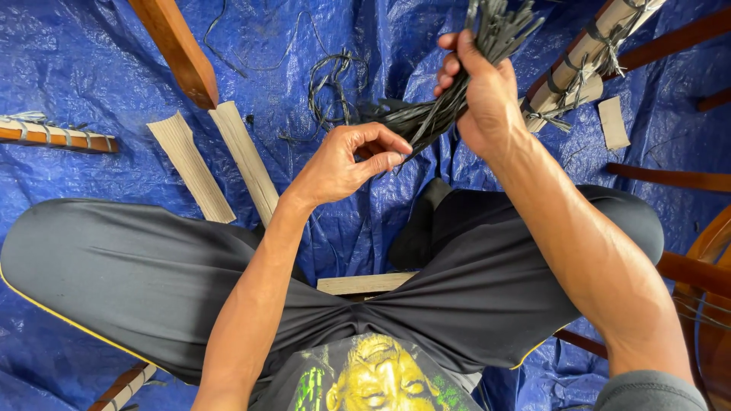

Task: Organizing and bundling long black plastic straps for furniture weaving.

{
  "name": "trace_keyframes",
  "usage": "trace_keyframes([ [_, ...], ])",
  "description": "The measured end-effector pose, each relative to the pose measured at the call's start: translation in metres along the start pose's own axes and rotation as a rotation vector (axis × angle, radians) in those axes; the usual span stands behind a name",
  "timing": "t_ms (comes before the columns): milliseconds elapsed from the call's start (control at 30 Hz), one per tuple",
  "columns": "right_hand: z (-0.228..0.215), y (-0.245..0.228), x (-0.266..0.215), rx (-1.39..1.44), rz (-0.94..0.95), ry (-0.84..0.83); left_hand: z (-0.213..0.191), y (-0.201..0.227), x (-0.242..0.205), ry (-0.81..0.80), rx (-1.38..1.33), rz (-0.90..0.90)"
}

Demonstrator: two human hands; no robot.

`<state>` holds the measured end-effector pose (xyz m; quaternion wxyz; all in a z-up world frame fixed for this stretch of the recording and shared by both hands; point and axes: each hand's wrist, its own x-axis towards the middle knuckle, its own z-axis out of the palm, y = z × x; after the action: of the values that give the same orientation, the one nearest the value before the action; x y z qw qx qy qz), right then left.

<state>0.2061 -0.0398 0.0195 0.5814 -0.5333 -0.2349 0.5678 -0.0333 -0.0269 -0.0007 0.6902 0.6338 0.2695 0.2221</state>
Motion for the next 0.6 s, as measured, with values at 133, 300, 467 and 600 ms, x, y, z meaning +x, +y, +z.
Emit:
trace_keyframes([
  [133, -0.011, -0.008, 0.003, 0.065, -0.042, 0.048, -0.003, -0.01, 0.003, -0.061, 0.01, -0.025],
  [300, -0.021, -0.016, 0.003, 0.12, -0.091, 0.067, -0.007, -0.029, 0.006, -0.189, -0.016, -0.075],
  [467, -0.028, -0.025, 0.0, 0.117, -0.148, 0.061, -0.011, -0.052, 0.01, -0.241, -0.009, -0.13],
  [600, -0.032, -0.032, -0.008, 0.091, -0.198, 0.08, -0.016, -0.096, 0.016, -0.269, -0.117, -0.186],
])
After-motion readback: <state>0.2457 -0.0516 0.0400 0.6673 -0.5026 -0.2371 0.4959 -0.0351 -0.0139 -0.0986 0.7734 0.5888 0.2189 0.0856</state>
